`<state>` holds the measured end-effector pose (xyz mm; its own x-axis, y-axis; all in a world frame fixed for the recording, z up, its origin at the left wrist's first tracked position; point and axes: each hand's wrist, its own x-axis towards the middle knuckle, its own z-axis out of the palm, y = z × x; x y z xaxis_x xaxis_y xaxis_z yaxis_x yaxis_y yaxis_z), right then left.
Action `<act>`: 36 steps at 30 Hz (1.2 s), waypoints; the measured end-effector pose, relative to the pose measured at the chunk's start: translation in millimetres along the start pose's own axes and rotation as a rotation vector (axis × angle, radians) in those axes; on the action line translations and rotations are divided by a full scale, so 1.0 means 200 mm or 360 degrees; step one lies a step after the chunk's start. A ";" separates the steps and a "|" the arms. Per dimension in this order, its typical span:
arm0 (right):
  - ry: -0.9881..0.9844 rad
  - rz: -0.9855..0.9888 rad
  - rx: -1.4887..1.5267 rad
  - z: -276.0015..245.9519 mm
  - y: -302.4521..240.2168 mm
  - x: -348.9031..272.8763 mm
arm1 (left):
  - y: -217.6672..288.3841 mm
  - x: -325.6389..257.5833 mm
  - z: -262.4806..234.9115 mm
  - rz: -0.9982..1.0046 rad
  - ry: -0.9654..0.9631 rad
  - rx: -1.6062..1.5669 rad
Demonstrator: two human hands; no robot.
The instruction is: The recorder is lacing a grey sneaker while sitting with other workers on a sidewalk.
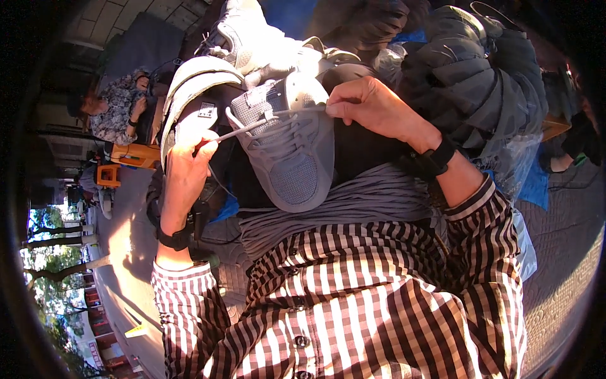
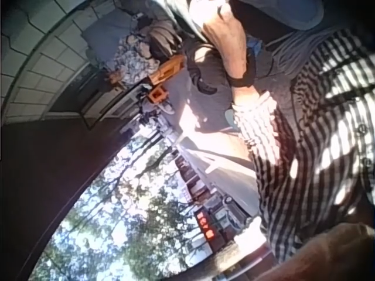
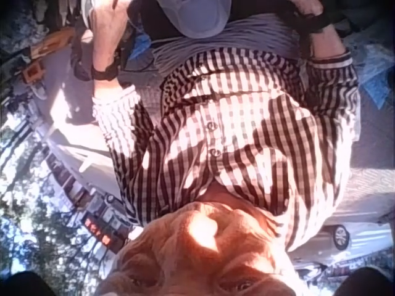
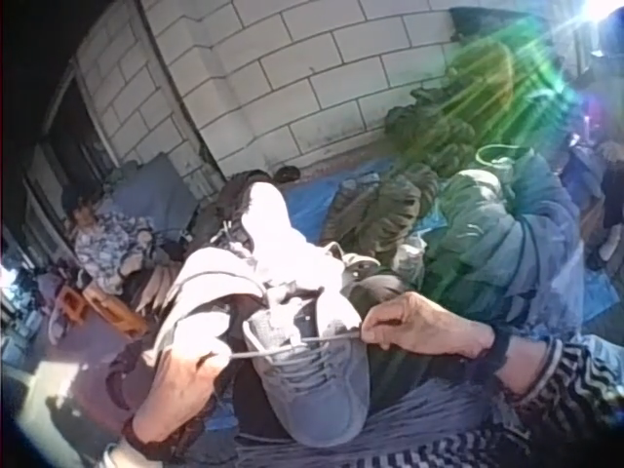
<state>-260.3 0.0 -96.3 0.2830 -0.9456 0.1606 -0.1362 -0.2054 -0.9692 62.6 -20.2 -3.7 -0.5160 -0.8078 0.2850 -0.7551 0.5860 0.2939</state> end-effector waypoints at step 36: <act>0.0797 -0.0169 -0.1815 -0.23 0.15 -0.42 | 0.12 -0.47 0.08 -0.0121 -0.0234 0.0910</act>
<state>-331.8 61.6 -130.6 -0.0148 -0.8515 0.5241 -0.9500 -0.1516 -0.2731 87.2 69.6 -37.8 -0.4716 -0.8705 0.1409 -0.8691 0.4319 -0.2409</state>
